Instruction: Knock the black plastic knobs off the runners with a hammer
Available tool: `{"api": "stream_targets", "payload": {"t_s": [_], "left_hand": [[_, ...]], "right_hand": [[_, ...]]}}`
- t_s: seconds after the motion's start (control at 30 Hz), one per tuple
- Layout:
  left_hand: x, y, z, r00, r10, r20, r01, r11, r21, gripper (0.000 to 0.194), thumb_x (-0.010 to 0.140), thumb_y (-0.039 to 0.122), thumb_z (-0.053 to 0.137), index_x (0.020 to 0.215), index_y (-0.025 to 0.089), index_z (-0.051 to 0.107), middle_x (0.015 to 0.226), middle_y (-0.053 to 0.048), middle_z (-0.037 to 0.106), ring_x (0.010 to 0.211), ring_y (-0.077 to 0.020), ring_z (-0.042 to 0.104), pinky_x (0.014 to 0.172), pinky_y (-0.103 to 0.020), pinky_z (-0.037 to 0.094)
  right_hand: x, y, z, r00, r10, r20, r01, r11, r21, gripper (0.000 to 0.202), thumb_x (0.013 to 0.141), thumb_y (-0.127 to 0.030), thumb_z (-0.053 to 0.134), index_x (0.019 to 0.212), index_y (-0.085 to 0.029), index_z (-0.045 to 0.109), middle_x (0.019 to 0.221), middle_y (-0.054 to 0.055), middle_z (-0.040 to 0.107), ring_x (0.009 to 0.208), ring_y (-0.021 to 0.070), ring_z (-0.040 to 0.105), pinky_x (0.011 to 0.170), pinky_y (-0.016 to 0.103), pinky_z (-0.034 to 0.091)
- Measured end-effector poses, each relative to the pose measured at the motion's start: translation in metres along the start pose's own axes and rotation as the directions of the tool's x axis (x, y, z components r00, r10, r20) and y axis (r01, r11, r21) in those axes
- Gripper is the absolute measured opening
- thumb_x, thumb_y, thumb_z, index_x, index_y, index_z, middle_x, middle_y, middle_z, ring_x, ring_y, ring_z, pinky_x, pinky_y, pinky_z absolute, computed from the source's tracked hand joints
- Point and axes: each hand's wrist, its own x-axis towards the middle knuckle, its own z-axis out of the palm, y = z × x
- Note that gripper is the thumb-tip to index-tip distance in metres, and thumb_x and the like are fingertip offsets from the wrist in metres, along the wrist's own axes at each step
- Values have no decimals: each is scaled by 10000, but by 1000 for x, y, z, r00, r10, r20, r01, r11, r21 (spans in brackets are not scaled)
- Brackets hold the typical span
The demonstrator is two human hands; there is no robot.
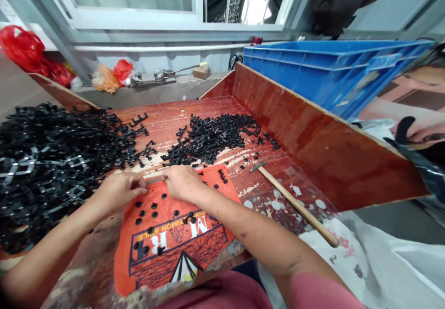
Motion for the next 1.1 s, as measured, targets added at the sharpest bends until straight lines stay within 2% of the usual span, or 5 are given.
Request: {"api": "stream_targets", "payload": {"t_s": [0.3, 0.5, 0.67, 0.87, 1.1], "left_hand": [[1, 14, -2, 997, 78, 26, -79, 996, 43, 163, 794, 312, 596, 877, 248, 720, 848, -38, 736, 764, -229, 643, 660, -301, 391], [-16, 82, 5, 942, 303, 145, -288, 951, -116, 168, 795, 150, 566, 784, 233, 711, 804, -40, 725, 773, -217, 650, 736, -320, 448], [-20, 109, 36, 963, 247, 108, -259, 960, 108, 200, 804, 123, 543, 727, 211, 705, 805, -142, 705, 797, -297, 651, 782, -422, 457], [-25, 114, 47, 956, 249, 153, -273, 947, 167, 202, 792, 95, 523, 817, 180, 705, 819, -131, 716, 795, -273, 660, 791, -386, 476], [-4, 42, -23, 979, 93, -182, -80, 994, 76, 316, 879, 201, 396, 953, 153, 699, 957, -138, 718, 925, -281, 651, 841, -368, 466]], "right_hand": [[-12, 3, 3, 986, -166, 1, 166, 986, -30, 220, 904, -168, 647, 1112, -202, 712, 1005, 44, 731, 900, 186, 650, 769, 269, 444], [-81, 23, -33, 979, -203, 14, 203, 978, -38, 138, 883, -90, 651, 873, -198, 736, 840, 0, 715, 806, 162, 624, 772, 270, 418], [-124, 5, -6, 973, -230, -13, 218, 939, -266, 102, 943, -205, 644, 848, -181, 671, 815, 29, 659, 804, 209, 560, 780, 363, 375], [-121, -5, 14, 968, -222, -116, 173, 929, -328, 96, 941, -193, 630, 847, -173, 630, 885, 48, 615, 851, 234, 508, 792, 390, 351], [-107, -9, 18, 943, -333, -5, 307, 876, -372, 73, 907, -153, 661, 849, -158, 618, 855, 41, 580, 833, 234, 478, 814, 394, 357]]}}
